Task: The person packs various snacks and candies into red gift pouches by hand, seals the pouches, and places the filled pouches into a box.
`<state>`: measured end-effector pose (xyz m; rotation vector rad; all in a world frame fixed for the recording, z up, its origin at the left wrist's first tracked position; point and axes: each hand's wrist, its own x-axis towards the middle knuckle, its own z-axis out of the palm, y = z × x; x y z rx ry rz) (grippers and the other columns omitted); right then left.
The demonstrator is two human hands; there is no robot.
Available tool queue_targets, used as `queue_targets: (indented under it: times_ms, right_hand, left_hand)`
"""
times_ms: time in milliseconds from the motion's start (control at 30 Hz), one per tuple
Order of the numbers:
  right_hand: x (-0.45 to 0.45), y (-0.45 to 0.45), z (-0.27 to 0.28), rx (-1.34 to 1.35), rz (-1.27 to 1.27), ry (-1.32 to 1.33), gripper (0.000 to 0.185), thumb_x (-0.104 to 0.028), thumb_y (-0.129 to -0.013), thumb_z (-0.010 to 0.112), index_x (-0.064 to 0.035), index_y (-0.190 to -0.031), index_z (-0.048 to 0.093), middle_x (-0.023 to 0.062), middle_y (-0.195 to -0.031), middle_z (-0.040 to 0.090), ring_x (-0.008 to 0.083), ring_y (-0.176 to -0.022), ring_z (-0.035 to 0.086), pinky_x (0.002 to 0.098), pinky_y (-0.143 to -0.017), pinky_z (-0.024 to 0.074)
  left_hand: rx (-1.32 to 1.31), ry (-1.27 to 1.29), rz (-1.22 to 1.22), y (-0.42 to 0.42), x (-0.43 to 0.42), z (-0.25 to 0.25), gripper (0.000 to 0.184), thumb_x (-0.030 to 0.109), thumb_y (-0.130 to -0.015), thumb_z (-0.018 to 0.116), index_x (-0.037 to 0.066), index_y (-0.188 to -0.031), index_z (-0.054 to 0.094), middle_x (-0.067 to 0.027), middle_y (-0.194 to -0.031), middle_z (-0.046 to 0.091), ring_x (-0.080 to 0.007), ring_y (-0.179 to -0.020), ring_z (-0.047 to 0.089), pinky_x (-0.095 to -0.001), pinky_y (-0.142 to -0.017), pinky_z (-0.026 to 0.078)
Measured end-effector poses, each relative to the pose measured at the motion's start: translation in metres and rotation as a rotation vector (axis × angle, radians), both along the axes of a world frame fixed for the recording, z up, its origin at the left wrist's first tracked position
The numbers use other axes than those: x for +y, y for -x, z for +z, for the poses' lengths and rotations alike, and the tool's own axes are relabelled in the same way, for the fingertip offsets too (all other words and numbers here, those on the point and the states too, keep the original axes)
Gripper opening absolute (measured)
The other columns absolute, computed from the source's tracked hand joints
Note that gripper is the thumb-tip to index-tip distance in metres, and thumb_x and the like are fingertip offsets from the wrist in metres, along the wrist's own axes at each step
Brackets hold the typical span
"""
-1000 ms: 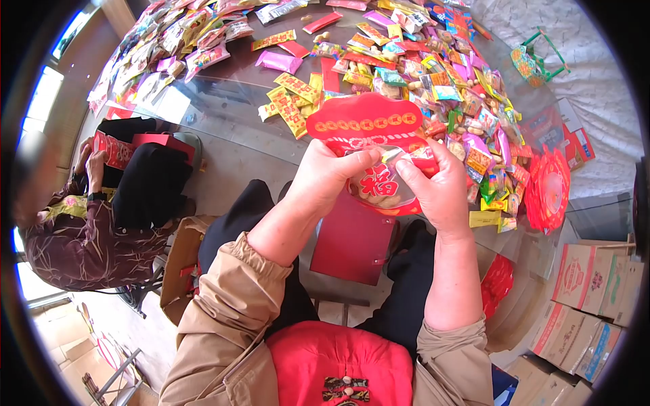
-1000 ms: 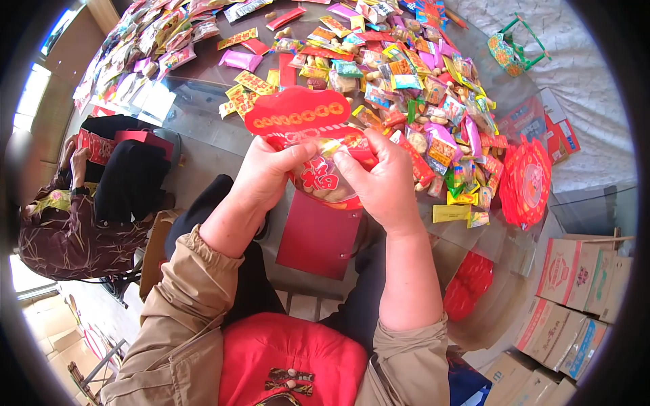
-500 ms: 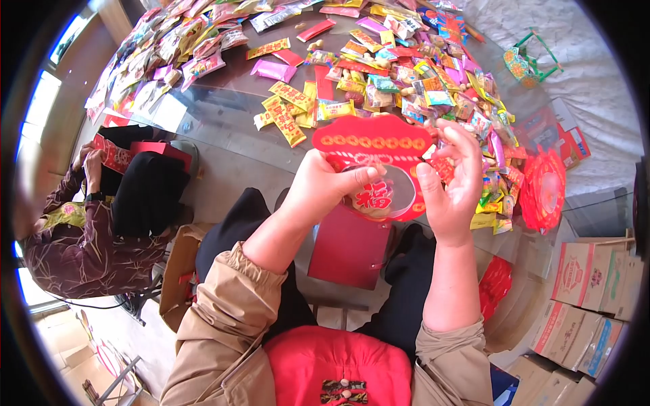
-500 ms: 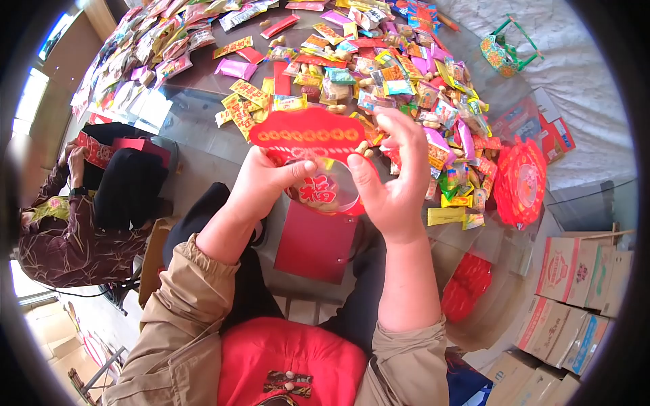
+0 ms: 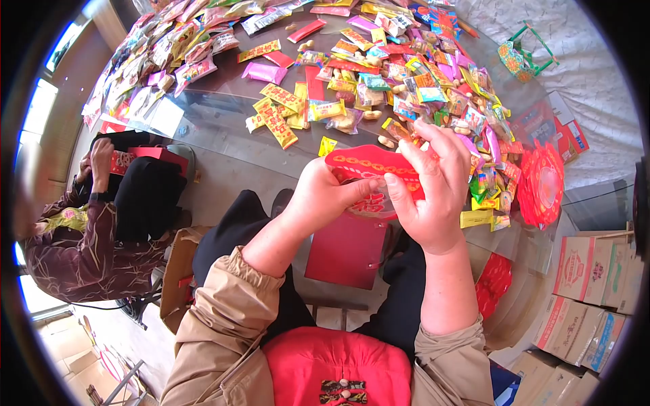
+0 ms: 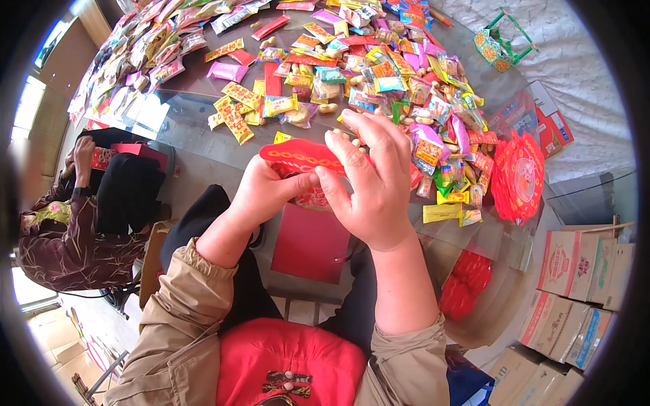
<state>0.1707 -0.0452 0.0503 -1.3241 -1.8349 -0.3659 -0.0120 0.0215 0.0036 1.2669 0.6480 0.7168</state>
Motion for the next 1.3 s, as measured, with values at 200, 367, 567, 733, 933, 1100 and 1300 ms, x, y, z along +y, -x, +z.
queue_targets:
  times_ms: [200, 367, 567, 733, 933, 1100, 1300]
  right_hand:
    - [0.000, 0.000, -0.003, -0.091, -0.023, -0.054, 0.037, -0.013, -0.083, 0.077, -0.0071, -0.119, 0.072, 0.0147, -0.135, 0.063, 0.0360, -0.121, 0.058, 0.0472, -0.102, 0.0487]
    - [0.000, 0.002, -0.009, -0.135, -0.026, -0.069, 0.041, -0.013, -0.085, 0.076, -0.0051, -0.125, 0.070, 0.0165, -0.140, 0.060, 0.0366, -0.125, 0.056, 0.0481, -0.107, 0.0464]
    - [0.000, 0.004, -0.007, -0.149, -0.025, -0.043, 0.042, -0.014, -0.085, 0.076, -0.0050, -0.125, 0.070, 0.0160, -0.140, 0.060, 0.0363, -0.125, 0.056, 0.0481, -0.106, 0.0466]
    - [0.001, 0.004, -0.007, -0.128, -0.036, -0.047, 0.039, -0.014, -0.084, 0.077, -0.0056, -0.122, 0.071, 0.0155, -0.138, 0.060, 0.0363, -0.124, 0.057, 0.0488, -0.106, 0.0466]
    - [0.001, 0.005, -0.005, -0.137, -0.020, -0.053, 0.030, -0.012, -0.084, 0.077, -0.0056, -0.113, 0.073, 0.0156, -0.136, 0.062, 0.0363, -0.123, 0.057, 0.0486, -0.105, 0.0472]
    - [-0.001, 0.005, -0.006, -0.151, -0.019, -0.058, 0.026, -0.011, -0.083, 0.076, -0.0064, -0.109, 0.074, 0.0149, -0.133, 0.064, 0.0355, -0.121, 0.058, 0.0471, -0.103, 0.0482]
    - [-0.026, 0.009, 0.024, -0.047, 0.046, -0.117, 0.041, -0.018, -0.094, 0.069, -0.0098, -0.133, 0.060, 0.0166, -0.131, 0.061, 0.0379, -0.120, 0.058, 0.0534, -0.102, 0.0485]
  left_hand:
    - [0.013, -0.036, 0.032, 0.000, 0.001, 0.002, 0.023, 0.009, -0.094, 0.077, 0.002, -0.114, 0.071, -0.0013, -0.102, 0.075, -0.0069, -0.091, 0.068, -0.0274, -0.078, 0.057]
    - [0.026, -0.016, 0.074, 0.001, 0.001, 0.005, 0.022, 0.009, -0.094, 0.077, 0.003, -0.114, 0.071, 0.0016, -0.098, 0.074, -0.0033, -0.083, 0.064, -0.0245, -0.071, 0.055]
    - [0.001, -0.006, 0.080, 0.002, 0.001, 0.004, 0.022, 0.007, -0.094, 0.075, -0.001, -0.115, 0.072, -0.0041, -0.102, 0.077, -0.0062, -0.092, 0.067, -0.0292, -0.083, 0.056]
    - [0.034, -0.036, 0.070, 0.001, 0.001, 0.001, 0.021, 0.007, -0.095, 0.075, 0.001, -0.115, 0.071, -0.0017, -0.102, 0.076, -0.0060, -0.091, 0.066, -0.0259, -0.078, 0.056]
    - [0.030, -0.008, 0.066, 0.002, 0.001, 0.006, 0.020, 0.010, -0.096, 0.074, 0.003, -0.115, 0.071, 0.0015, -0.093, 0.073, -0.0037, -0.080, 0.062, -0.0243, -0.068, 0.053]
    - [-0.004, 0.045, 0.084, 0.001, -0.001, 0.007, 0.020, 0.013, -0.098, 0.073, 0.004, -0.116, 0.071, 0.0042, -0.088, 0.069, -0.0021, -0.074, 0.058, -0.0230, -0.062, 0.050]
    - [-0.059, 0.040, 0.070, -0.003, -0.001, -0.004, 0.021, 0.007, -0.097, 0.070, -0.001, -0.116, 0.071, -0.0050, -0.100, 0.077, -0.0069, -0.092, 0.068, -0.0291, -0.083, 0.057]
